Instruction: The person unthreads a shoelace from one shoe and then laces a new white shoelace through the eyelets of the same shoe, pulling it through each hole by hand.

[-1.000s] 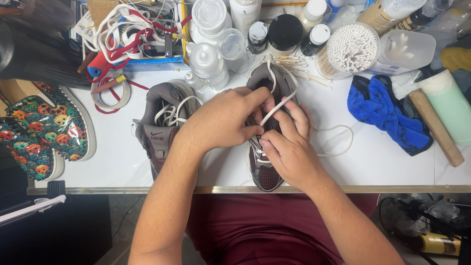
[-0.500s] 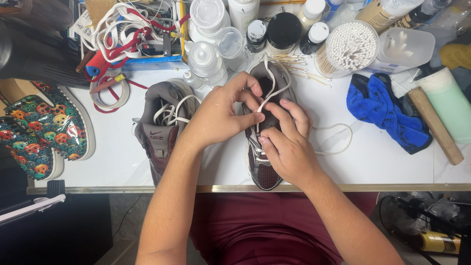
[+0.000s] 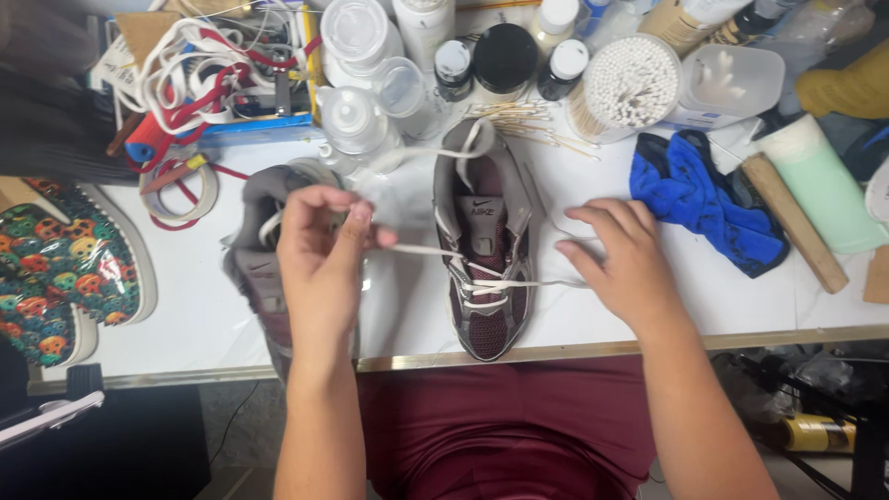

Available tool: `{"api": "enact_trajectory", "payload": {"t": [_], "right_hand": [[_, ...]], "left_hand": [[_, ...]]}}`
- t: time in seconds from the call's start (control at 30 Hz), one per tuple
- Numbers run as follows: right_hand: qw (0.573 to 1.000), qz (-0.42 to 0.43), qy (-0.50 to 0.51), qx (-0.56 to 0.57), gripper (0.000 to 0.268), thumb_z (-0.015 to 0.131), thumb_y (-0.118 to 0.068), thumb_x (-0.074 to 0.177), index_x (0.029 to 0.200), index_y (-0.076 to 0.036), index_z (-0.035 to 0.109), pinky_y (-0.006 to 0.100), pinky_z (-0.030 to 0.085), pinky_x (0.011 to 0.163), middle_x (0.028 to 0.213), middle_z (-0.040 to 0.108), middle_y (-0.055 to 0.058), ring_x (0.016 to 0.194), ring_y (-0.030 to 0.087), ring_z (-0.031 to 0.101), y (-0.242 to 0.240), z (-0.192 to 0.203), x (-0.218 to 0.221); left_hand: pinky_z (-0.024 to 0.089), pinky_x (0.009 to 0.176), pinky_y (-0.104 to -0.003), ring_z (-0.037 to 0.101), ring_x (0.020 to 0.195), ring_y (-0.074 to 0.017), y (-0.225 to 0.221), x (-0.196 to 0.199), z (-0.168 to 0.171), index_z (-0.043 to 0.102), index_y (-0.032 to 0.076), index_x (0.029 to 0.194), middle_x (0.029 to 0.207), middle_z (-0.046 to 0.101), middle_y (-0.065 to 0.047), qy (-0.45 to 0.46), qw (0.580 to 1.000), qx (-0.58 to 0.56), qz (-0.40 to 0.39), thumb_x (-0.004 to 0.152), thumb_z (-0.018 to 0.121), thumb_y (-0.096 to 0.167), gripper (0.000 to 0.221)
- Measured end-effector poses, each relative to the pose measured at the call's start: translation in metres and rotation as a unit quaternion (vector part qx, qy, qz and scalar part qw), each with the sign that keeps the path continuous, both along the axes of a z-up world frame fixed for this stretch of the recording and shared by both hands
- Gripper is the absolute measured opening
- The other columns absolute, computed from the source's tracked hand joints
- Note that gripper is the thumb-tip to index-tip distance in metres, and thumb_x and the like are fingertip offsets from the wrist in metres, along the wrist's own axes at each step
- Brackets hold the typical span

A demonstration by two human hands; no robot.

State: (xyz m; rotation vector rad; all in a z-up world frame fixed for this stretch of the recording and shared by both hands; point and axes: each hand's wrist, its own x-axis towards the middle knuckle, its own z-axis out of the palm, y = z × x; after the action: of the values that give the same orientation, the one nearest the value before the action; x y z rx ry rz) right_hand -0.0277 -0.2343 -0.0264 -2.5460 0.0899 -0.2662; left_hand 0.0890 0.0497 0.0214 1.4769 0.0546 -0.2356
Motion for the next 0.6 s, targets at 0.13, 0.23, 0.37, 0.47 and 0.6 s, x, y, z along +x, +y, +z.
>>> {"api": "enact_trajectory", "payload": {"t": [0.13,0.23,0.37,0.47,0.6], "right_hand": [[0.997,-0.014,-0.045,-0.057,0.043,0.081,-0.019,0.083,0.120,-0.002,0.070,0.045,0.046,0.094,0.111,0.060,0.012,0.107,0.034,0.055,0.014,-0.013,0.017],[0.998,-0.016,-0.035,-0.058,0.034,0.078,-0.010,0.082,0.115,-0.006,0.071,0.042,0.047,0.094,0.109,0.062,0.009,0.107,0.031,0.056,0.015,-0.022,0.032],[0.998,-0.023,-0.035,-0.050,0.020,0.076,-0.003,0.083,0.099,-0.008,0.066,0.042,0.049,0.093,0.104,0.064,0.009,0.105,0.032,0.059,0.020,-0.037,0.040],[0.997,-0.041,-0.067,0.017,0.022,0.073,0.005,0.088,0.105,0.000,0.062,0.042,0.051,0.090,0.109,0.068,0.014,0.102,0.033,0.064,0.018,-0.045,0.032],[0.892,-0.059,-0.047,0.446,0.016,0.064,0.013,0.097,0.104,0.001,0.056,0.030,0.056,0.091,0.110,0.069,0.011,0.103,0.017,0.070,0.023,-0.037,0.001]], "left_hand": [[0.056,0.068,-0.042,0.073,0.079,-0.0318,-0.009,-0.026,0.015,0.061,-0.002,0.109,0.101,0.068,-0.018,-0.167,0.899,0.405,-0.009,0.098,0.065,0.004,0.014],[0.055,0.067,-0.047,0.070,0.076,-0.0414,-0.013,-0.032,0.004,0.070,-0.002,0.102,0.097,0.069,-0.023,-0.174,0.848,0.493,-0.084,0.098,0.064,0.012,0.016],[0.056,0.070,-0.050,0.069,0.074,-0.0443,-0.015,-0.033,-0.021,0.076,-0.002,0.087,0.086,0.070,-0.024,-0.092,0.830,0.517,-0.188,0.098,0.062,0.027,0.034],[0.057,0.072,-0.049,0.070,0.076,-0.0438,-0.011,-0.032,-0.024,0.076,-0.001,0.084,0.079,0.070,-0.025,-0.030,0.816,0.533,-0.221,0.095,0.066,0.034,0.038],[0.055,0.066,-0.050,0.070,0.072,-0.0421,-0.012,-0.031,-0.004,0.076,0.007,0.092,0.077,0.071,-0.020,-0.015,0.804,0.553,-0.218,0.094,0.067,0.034,0.029]]}}
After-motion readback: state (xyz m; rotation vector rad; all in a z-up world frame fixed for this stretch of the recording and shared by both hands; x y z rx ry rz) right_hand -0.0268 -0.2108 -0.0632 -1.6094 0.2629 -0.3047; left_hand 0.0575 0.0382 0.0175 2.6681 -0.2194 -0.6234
